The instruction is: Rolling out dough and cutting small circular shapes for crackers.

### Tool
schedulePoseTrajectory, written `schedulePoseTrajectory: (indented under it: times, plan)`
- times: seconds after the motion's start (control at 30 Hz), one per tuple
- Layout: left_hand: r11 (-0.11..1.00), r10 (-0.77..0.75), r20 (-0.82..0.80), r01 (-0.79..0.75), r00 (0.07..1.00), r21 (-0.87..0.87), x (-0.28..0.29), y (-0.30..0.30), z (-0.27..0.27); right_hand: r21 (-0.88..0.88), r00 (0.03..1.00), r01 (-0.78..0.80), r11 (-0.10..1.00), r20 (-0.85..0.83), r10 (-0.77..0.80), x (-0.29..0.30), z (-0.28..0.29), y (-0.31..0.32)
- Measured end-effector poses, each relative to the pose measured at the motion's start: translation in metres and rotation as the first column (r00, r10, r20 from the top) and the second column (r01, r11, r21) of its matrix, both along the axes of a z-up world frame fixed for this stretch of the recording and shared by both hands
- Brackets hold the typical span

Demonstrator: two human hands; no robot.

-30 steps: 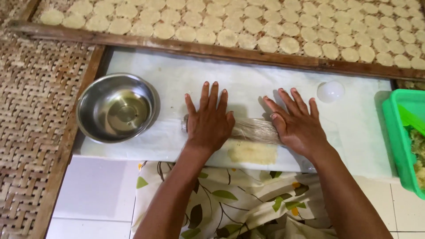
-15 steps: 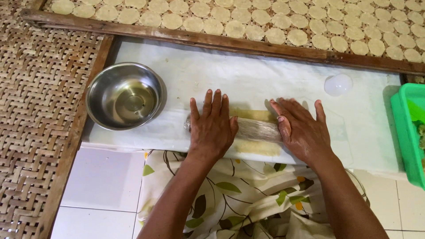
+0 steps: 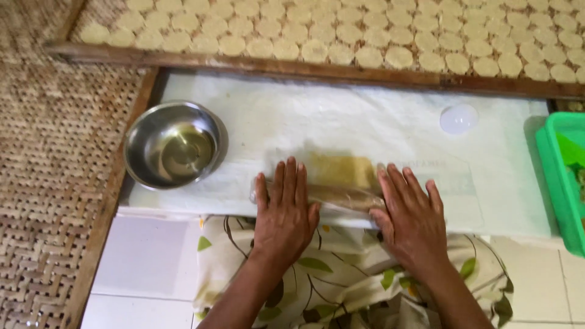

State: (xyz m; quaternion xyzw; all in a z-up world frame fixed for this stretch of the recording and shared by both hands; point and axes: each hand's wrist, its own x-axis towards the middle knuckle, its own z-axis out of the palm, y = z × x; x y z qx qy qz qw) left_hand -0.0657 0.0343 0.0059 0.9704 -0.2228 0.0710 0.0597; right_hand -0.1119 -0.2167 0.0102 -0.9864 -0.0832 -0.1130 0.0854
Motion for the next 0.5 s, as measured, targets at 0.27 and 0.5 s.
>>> schedulePoseTrajectory:
  times: [0.27, 0.5]
  plan:
    - [0.996, 0.009, -0.209, 0.009, 0.978, 0.088, 0.068, -0.015, -0.001, -0.132, 0.998, 0.031, 0.991, -0.056, -0.039, 0.064, 0.000, -0.015]
    - [1.000, -0.006, -0.043, 0.005, 0.999, -0.011, 0.117, -0.027, 0.012, -0.068, 0.986, -0.050, 0.996, -0.164, 0.039, 0.126, 0.012, -0.033]
